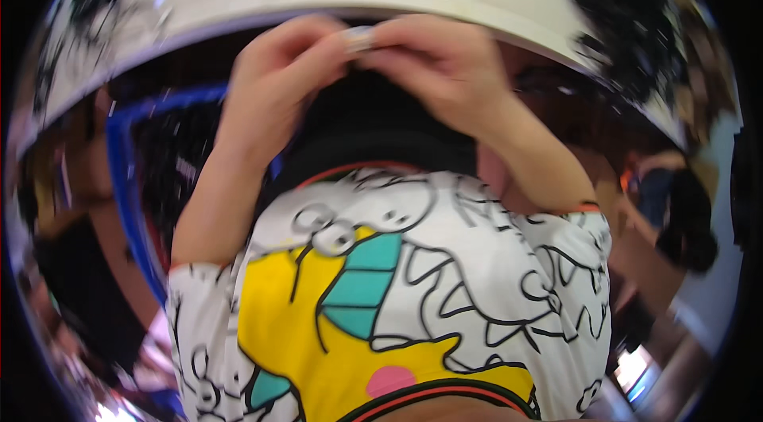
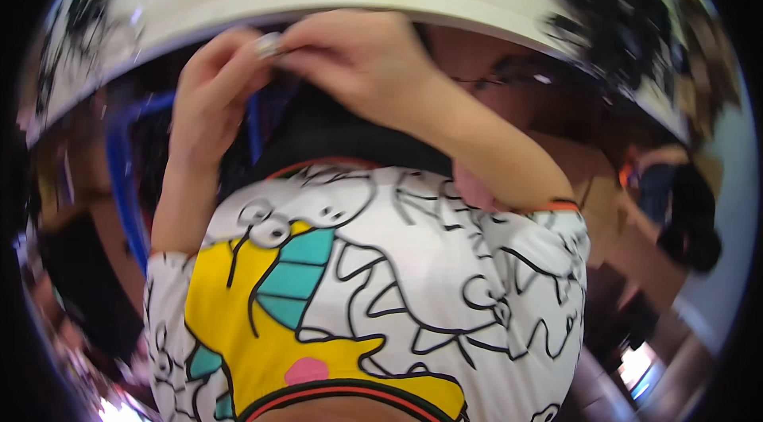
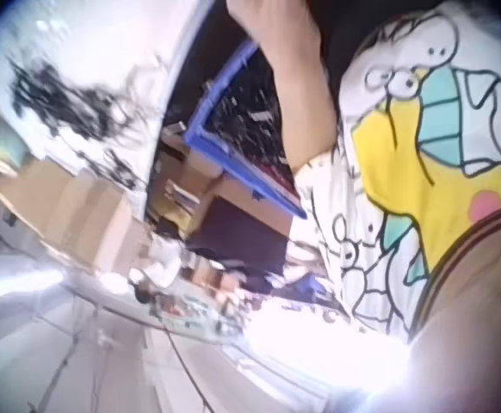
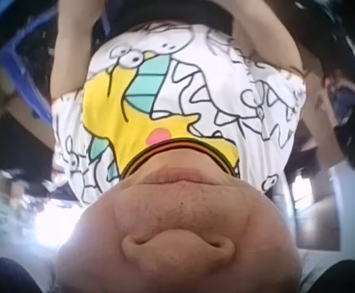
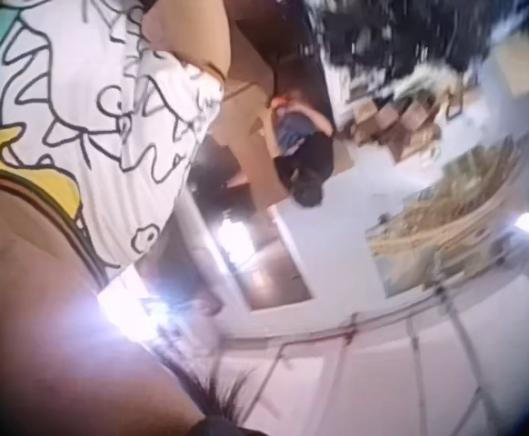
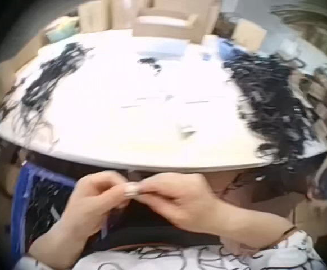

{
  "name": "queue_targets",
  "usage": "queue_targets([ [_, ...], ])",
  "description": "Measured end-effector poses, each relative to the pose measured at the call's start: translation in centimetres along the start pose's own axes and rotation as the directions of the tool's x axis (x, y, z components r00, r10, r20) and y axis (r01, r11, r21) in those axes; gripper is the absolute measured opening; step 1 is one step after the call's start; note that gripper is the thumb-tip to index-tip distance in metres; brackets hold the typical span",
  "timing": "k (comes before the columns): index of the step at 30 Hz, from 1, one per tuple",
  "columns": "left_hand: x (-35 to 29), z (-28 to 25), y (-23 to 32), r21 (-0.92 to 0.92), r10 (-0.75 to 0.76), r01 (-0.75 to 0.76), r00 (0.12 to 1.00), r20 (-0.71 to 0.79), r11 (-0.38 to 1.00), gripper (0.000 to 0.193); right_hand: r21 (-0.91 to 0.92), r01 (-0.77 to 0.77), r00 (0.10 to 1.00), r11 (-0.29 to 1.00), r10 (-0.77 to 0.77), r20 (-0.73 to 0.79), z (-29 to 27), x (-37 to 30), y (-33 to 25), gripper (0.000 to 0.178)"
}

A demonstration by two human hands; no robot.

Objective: Assembling small electronic components by gluing parts into a housing and connecting wiring.

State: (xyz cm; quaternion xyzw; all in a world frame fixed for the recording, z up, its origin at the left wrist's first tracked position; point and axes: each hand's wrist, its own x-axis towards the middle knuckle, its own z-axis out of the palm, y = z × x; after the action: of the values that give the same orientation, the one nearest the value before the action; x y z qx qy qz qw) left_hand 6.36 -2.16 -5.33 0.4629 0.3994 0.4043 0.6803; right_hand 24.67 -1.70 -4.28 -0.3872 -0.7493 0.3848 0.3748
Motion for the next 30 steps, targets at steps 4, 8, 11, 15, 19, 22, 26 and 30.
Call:
queue_targets([
  [4, 0.7, 0.1, -4.7, 0.105, 0.262, -0.265, 0.964, 0.044, 0.959, 0.069, 0.693, -0.338, 0.928, 0.637, 0.347, 0.134, -1.2, 1.3, -0.6, 0.018],
  [8, -0.5, 1.5, -8.0, 0.119, 0.236, -0.236, 0.972, 0.009, 0.965, 0.046, 0.861, -0.252, 0.937, 0.441, 0.332, 0.105, 0.1, 1.5, -0.5, 0.018],
  [11, -0.3, 1.0, -6.7, -0.155, 0.2, -0.187, 0.977, 0.072, 0.97, 0.04, 0.585, -0.029, 0.991, 0.811, 0.098, -0.086, -0.5, 1.2, -1.7, 0.014],
  [15, -0.3, 1.2, -3.7, -0.236, 0.241, -0.295, 0.943, -0.23, 0.926, 0.035, -0.036, 0.597, 0.802, 0.801, -0.598, 0.009, -0.6, 0.3, -1.6, 0.004],
  [19, 1.0, 0.3, -1.6, -0.419, 0.181, -0.116, 0.976, 0.118, 0.901, 0.018, -0.139, 0.604, 0.77, 0.785, -0.53, 0.356, -0.9, -1.0, -0.6, 0.012],
  [22, 0.6, -0.6, -2.8, -0.114, 0.135, -0.121, 0.983, 0.123, 0.986, 0.019, -0.288, 0.489, 0.869, 0.824, -0.43, 0.244, -2.6, 0.8, -0.3, 0.011],
  [26, 1.1, -1.2, -4.8, -0.054, 0.127, -0.119, 0.975, 0.185, 0.991, 0.025, -0.642, -0.035, 0.979, 0.766, -0.101, -0.175, -7.5, 6.3, 1.8, 0.022],
  [30, 1.3, -1.4, -5.8, -0.009, 0.207, -0.208, 0.972, 0.111, 0.978, 0.026, -0.565, -0.395, 0.914, 0.725, 0.375, -0.157, -8.8, 11.3, 4.5, 0.046],
])
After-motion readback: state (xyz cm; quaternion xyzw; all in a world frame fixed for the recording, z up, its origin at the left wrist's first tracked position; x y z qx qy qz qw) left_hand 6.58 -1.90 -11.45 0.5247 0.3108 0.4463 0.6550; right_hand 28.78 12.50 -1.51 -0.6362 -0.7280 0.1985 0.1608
